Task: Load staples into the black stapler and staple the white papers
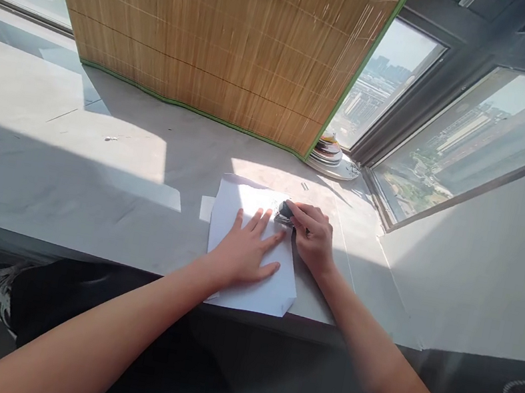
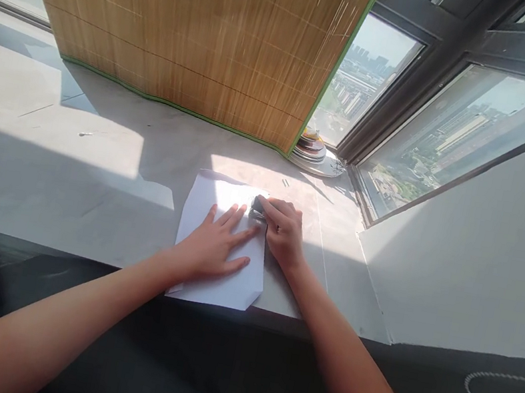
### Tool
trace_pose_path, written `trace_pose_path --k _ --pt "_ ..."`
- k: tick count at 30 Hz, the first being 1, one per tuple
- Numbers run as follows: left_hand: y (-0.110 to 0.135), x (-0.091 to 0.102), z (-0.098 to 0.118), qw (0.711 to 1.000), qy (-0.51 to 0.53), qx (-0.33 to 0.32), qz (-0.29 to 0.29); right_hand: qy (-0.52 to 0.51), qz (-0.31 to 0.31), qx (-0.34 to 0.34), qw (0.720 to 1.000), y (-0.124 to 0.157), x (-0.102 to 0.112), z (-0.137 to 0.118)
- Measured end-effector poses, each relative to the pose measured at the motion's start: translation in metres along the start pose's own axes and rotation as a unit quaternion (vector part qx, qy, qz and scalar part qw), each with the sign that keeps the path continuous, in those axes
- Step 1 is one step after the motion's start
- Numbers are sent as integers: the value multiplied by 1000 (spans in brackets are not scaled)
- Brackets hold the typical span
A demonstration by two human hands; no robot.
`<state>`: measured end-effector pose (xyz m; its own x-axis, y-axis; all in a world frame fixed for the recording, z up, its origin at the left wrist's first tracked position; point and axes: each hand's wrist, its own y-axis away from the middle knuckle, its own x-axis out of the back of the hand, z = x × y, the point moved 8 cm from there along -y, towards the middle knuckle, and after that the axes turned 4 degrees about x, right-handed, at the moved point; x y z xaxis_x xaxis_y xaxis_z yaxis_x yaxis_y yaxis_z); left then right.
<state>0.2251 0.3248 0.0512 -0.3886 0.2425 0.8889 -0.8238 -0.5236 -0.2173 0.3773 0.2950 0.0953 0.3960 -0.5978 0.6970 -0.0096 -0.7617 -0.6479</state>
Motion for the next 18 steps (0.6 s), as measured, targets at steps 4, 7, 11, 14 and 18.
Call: trace_pose_path --k 4,7,11,14,18 --pt "-1 0 0 1000 3 -5 2 2 2 0 1000 0 0 0" --pt "-2 0 1 1000 -4 -9 -7 7 -1 4 1000 0 -1 -1" --pt "-4 0 2 999 -21 -5 -31 14 -5 3 1000 1 -3 0" --pt "-4 2 3 999 -27 -6 -35 16 -13 0 1000 1 -4 1" --pt "-4 3 3 999 -31 -3 -42 28 -27 4 999 0 -6 1"
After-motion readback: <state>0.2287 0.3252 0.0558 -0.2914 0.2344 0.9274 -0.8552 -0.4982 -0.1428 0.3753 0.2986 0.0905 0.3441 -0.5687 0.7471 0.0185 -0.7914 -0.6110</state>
